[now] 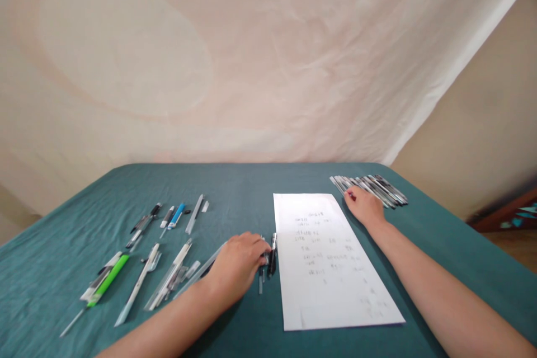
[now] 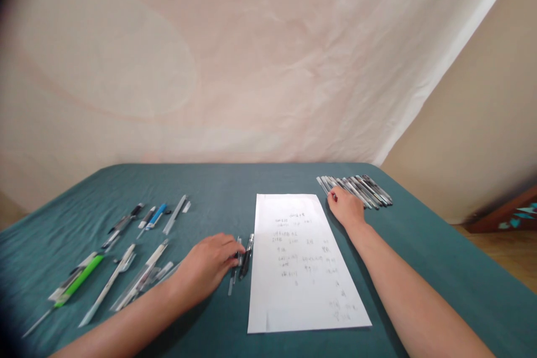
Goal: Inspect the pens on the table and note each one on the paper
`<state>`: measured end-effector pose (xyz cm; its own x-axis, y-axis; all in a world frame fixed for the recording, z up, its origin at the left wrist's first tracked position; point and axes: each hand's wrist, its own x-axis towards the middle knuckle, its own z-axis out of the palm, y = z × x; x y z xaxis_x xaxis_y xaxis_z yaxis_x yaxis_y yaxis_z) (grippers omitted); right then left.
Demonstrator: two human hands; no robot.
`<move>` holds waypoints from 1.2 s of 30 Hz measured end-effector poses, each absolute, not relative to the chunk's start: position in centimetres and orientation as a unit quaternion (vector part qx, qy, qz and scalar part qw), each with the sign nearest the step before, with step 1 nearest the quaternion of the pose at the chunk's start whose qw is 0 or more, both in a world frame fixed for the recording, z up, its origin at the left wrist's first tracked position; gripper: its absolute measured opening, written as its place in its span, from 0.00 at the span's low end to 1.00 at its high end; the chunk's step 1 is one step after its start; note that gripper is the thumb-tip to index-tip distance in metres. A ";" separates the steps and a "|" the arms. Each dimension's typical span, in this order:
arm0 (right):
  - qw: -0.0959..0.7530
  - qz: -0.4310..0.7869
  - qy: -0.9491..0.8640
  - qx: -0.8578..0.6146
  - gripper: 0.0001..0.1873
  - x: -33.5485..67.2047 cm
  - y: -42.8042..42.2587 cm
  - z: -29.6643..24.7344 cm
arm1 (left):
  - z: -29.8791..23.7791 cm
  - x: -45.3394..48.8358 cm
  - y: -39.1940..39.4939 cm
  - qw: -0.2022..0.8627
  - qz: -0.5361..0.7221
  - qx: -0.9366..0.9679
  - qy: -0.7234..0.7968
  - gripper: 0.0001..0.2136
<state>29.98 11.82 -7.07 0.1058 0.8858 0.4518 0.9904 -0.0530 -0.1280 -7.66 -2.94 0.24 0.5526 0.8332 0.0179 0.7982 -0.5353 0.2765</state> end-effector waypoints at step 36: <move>0.216 -0.120 -0.664 -0.705 0.12 29.9 11.6 -6.9 | 1.4 -8.5 -1.7 -0.022 0.037 0.943 0.329 0.05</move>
